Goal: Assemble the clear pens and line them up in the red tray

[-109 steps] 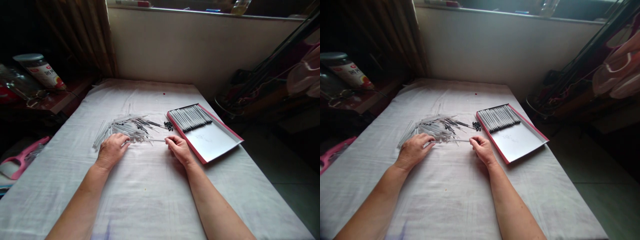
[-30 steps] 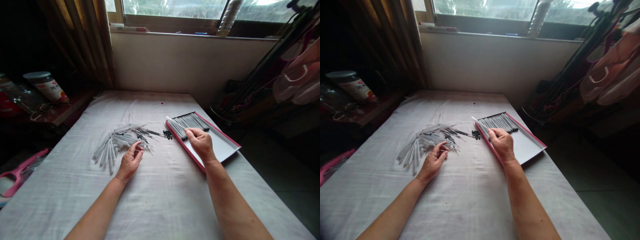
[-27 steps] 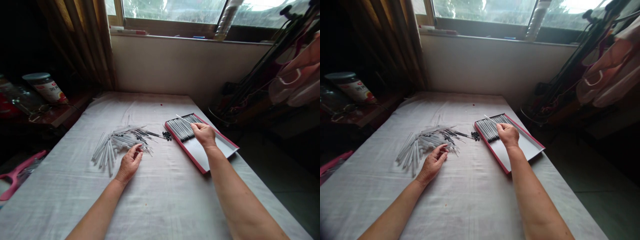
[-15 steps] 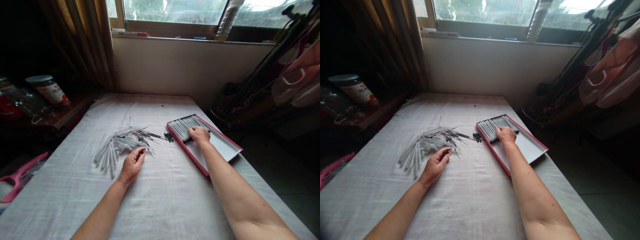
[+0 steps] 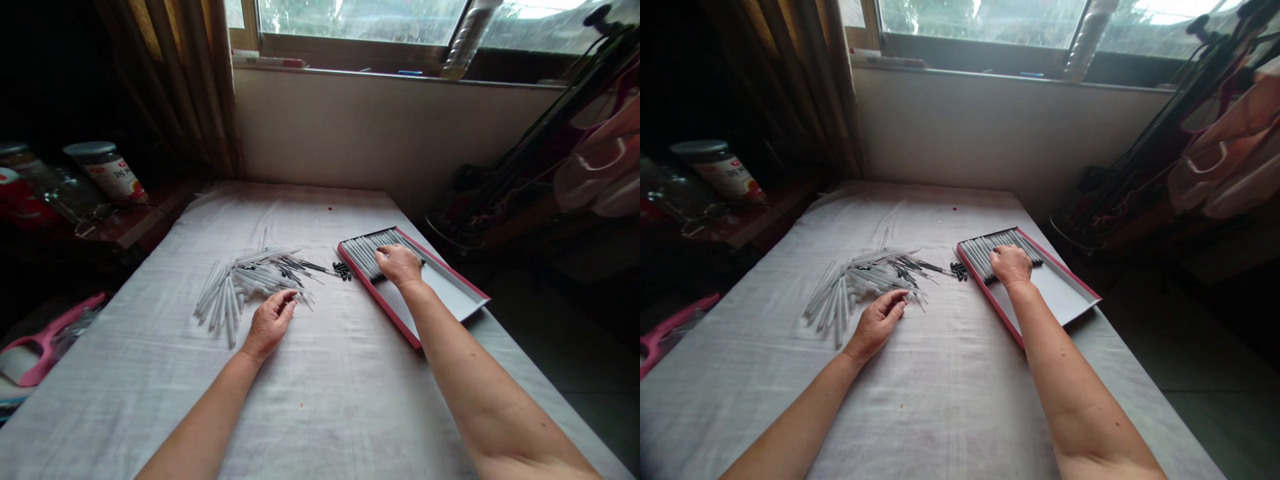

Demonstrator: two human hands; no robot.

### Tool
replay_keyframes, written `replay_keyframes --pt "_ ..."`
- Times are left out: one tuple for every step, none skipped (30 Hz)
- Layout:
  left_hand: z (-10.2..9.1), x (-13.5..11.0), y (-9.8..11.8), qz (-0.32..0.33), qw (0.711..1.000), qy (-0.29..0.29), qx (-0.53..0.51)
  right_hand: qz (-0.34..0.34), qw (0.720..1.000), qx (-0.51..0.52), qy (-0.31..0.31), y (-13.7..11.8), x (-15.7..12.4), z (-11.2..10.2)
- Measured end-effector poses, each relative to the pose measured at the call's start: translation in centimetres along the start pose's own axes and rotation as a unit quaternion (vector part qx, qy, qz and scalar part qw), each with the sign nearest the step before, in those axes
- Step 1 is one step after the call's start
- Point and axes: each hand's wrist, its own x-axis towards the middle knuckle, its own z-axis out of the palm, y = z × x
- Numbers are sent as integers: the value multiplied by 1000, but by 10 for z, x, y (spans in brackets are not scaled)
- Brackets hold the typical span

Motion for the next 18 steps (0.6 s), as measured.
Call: replay_keyframes --pt "0 0 1 -3 1000 0 -6 -18 1000 7 9 -8 -1 -3" --pt "0 0 1 -7 1000 -2 -14 -40 999 16 13 -17 -3 -5" --pt "-1 0 2 -11 1000 -5 -23 -67 997 26 14 -27 -5 -5" --pt "-1 0 3 -15 999 -9 -33 -97 995 37 11 -38 -8 -5" --pt "-2 0 4 -18 999 -12 -43 -130 990 48 2 -50 -10 -2" --pt "-3 0 5 -21 998 -15 -53 -162 985 57 -9 -62 -13 1" --pt "-4 0 6 -23 998 -17 -61 -190 979 63 -24 -75 -15 6" --pt "-4 -1 7 -25 997 -18 -69 -212 974 68 -36 -87 -17 11" --pt "-5 -1 7 -28 997 -19 -76 -228 970 73 -47 -99 -18 17" --pt "-5 -1 8 -32 996 -21 -82 -243 965 75 -62 -110 -19 23" --pt "-6 -1 8 -37 995 -21 -87 -254 962 74 -73 -120 -18 28" --pt "-6 -1 8 -42 995 -20 -90 -262 959 72 -83 -129 -17 34" --pt "-5 -1 8 -46 994 -19 -93 -267 957 69 -91 -136 -15 39" --pt "-5 -1 8 -49 994 -18 -94 -269 956 65 -97 -143 -13 43" --pt "-5 -1 7 -50 994 -17 -96 -268 956 62 -101 -148 -10 46" --pt "-5 -1 7 -49 994 -17 -96 -266 956 60 -104 -152 -7 50" --pt "-5 -1 7 -48 994 -18 -96 -263 957 57 -109 -155 -3 52" --pt "-5 -1 6 -45 994 -20 -95 -262 957 53 -114 -157 -1 54"
